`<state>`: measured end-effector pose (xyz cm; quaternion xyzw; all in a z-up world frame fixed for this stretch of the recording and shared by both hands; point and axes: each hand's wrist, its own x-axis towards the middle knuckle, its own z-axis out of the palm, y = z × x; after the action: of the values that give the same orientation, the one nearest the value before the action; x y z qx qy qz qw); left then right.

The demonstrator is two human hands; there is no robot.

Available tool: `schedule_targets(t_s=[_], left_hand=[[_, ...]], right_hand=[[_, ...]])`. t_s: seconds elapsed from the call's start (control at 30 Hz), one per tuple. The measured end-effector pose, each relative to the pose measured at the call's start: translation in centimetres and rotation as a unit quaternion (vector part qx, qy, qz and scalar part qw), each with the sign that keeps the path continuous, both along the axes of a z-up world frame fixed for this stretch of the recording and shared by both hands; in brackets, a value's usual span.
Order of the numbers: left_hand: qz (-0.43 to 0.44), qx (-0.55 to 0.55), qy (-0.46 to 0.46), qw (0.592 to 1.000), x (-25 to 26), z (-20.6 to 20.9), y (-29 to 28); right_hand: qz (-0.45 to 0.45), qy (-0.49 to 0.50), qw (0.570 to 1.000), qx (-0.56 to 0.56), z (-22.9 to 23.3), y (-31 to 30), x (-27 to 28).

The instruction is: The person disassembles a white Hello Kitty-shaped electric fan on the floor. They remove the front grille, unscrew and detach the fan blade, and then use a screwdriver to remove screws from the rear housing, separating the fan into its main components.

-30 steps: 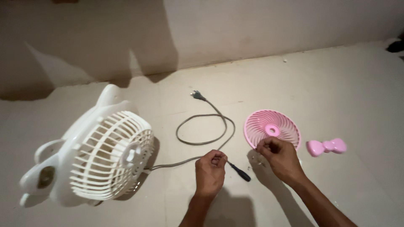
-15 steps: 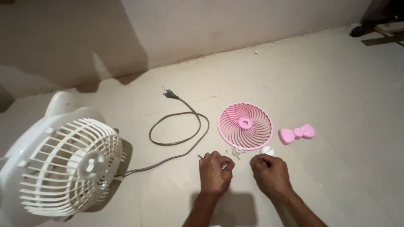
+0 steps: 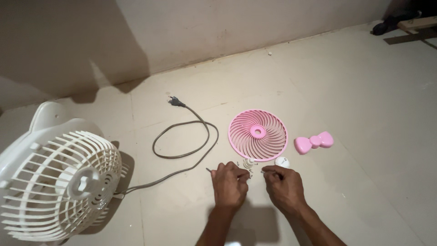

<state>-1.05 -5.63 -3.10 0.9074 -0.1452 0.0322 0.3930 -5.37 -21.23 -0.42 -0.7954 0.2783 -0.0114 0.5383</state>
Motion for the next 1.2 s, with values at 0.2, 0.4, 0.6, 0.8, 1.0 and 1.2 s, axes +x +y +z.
schedule_targets(t_s=[0.2, 0.4, 0.6, 0.8, 1.0, 1.2], left_hand=[[-0.012, -0.044, -0.037, 0.998, 0.6, 1.7, 3.1], [0.011, -0.07, -0.021, 0.997, -0.5, 4.4, 7.4], [0.047, -0.029, 0.075, 0.996, -2.6, 6.4, 12.4], [0.045, -0.024, 0.092, 0.994, -5.4, 6.2, 18.4], [0.017, 0.061, 0.149, 0.987, -8.0, 5.5, 22.2], [0.079, 0.053, 0.187, 0.978, -8.7, 5.5, 24.9]], right_hand=[[0.007, -0.01, 0.999, 0.036, 0.3, -0.2, -0.6], [0.063, -0.05, 0.995, -0.056, 1.6, 1.9, -1.0], [0.176, -0.073, 0.976, -0.101, 3.0, 5.8, -1.8], [0.286, -0.107, 0.95, -0.066, 1.3, 10.2, -3.9], [0.371, -0.124, 0.918, -0.069, -2.7, 14.5, -6.9], [0.51, -0.141, 0.836, -0.147, -5.4, 16.3, -7.6]])
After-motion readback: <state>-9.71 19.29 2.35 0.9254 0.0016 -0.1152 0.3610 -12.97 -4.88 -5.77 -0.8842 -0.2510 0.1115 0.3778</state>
